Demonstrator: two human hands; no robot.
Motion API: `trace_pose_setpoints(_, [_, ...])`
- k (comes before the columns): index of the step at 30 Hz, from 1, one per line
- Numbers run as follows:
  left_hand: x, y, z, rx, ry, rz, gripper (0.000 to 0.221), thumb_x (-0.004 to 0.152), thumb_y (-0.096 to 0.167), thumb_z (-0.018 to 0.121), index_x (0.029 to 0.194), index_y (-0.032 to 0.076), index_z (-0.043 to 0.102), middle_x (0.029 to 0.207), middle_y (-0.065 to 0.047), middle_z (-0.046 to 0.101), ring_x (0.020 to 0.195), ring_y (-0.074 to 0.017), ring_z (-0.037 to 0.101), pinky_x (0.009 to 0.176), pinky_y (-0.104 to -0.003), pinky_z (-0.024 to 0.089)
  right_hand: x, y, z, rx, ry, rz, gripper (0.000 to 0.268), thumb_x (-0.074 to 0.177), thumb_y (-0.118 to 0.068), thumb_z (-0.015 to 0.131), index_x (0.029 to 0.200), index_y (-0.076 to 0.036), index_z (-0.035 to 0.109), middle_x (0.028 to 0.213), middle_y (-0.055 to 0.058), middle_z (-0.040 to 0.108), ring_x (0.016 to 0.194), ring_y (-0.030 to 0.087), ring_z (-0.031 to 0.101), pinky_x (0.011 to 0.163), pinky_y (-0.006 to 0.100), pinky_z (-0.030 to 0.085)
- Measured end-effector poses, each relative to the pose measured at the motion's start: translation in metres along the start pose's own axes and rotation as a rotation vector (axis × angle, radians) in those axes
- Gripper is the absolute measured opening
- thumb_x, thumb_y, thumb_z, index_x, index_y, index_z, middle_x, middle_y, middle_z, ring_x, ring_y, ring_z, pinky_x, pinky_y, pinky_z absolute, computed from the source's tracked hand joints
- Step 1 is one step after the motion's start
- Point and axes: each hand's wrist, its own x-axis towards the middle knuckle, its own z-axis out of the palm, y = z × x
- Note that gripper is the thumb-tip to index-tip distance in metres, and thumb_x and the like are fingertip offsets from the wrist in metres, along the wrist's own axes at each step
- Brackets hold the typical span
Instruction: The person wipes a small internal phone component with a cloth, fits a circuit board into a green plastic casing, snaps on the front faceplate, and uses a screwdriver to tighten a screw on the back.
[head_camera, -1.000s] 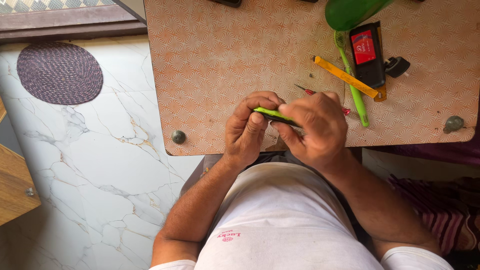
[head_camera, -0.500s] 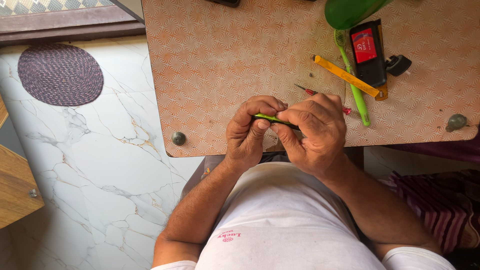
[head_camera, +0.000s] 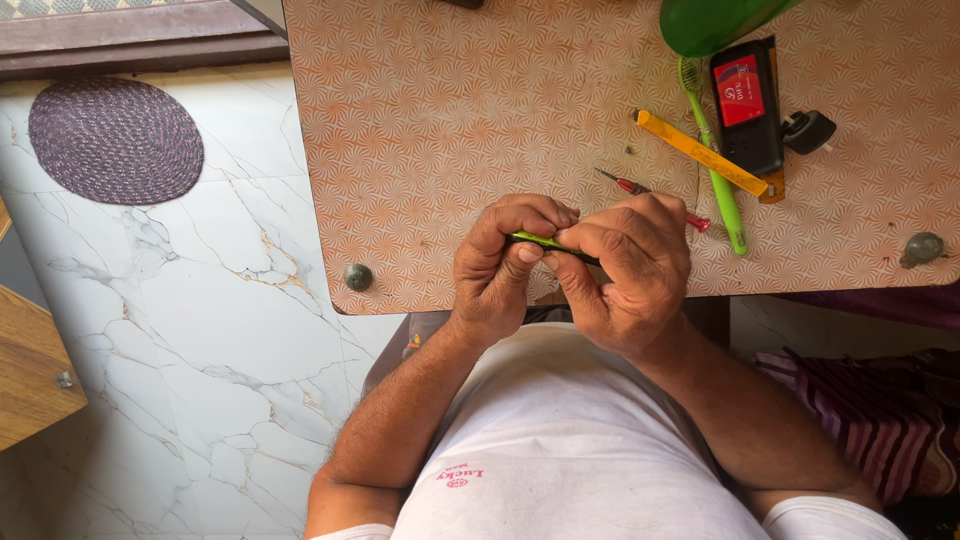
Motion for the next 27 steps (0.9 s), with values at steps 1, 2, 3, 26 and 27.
trace_pose_setpoints(1, [0.000,0.000,0.000,0.006,-0.002,-0.002,0.020,0.112,0.023,0.060,0.120,0.004,0.060,0.121,-0.011,0.063,0.117,-0.0223,0.062,0.112,-0.043,0.051,0.000,0.000,0.000,0.000,0.004,0.000,0.019,0.094,-0.021,0.080,0.098,-0.008,0.068,0.091,0.002,0.067,0.085,0.021,0.060,0.085,0.040,0.042])
trace_pose_setpoints(2, [0.000,0.000,0.000,0.012,-0.003,-0.004,0.020,0.112,0.023,0.061,0.119,0.004,0.061,0.121,-0.011,0.063,0.118,-0.0226,0.063,0.111,-0.043,0.051,0.000,0.000,0.001,0.001,0.007,0.000,0.019,0.093,-0.021,0.081,0.098,-0.007,0.068,0.091,0.002,0.067,0.085,0.021,0.060,0.085,0.040,0.042])
trace_pose_setpoints(3, [0.000,0.000,-0.001,0.018,-0.004,-0.006,0.020,0.112,0.023,0.061,0.119,0.004,0.061,0.121,-0.011,0.063,0.118,-0.0228,0.063,0.111,-0.043,0.052,-0.001,0.000,0.001,0.002,0.010,0.000,0.019,0.093,-0.021,0.081,0.098,-0.007,0.068,0.091,0.003,0.067,0.085,0.022,0.060,0.085,0.040,0.042])
trace_pose_setpoints(26, [0.003,-0.002,-0.004,-0.310,0.041,-0.071,0.020,0.112,0.020,0.059,0.124,0.004,0.062,0.128,-0.013,0.059,0.121,-0.0249,0.060,0.112,-0.042,0.047,0.000,0.008,-0.013,0.244,-0.079,0.043,0.025,0.096,-0.016,0.079,0.110,-0.001,0.065,0.100,0.012,0.070,0.091,0.027,0.068,0.083,0.039,0.056])
trace_pose_setpoints(27, [0.003,-0.003,-0.004,-0.354,0.048,-0.079,0.020,0.112,0.020,0.059,0.124,0.004,0.062,0.129,-0.013,0.058,0.121,-0.0257,0.061,0.111,-0.042,0.047,-0.002,0.008,-0.016,0.292,-0.102,0.060,0.023,0.097,-0.012,0.077,0.112,0.000,0.065,0.102,0.013,0.071,0.093,0.028,0.070,0.084,0.039,0.059])
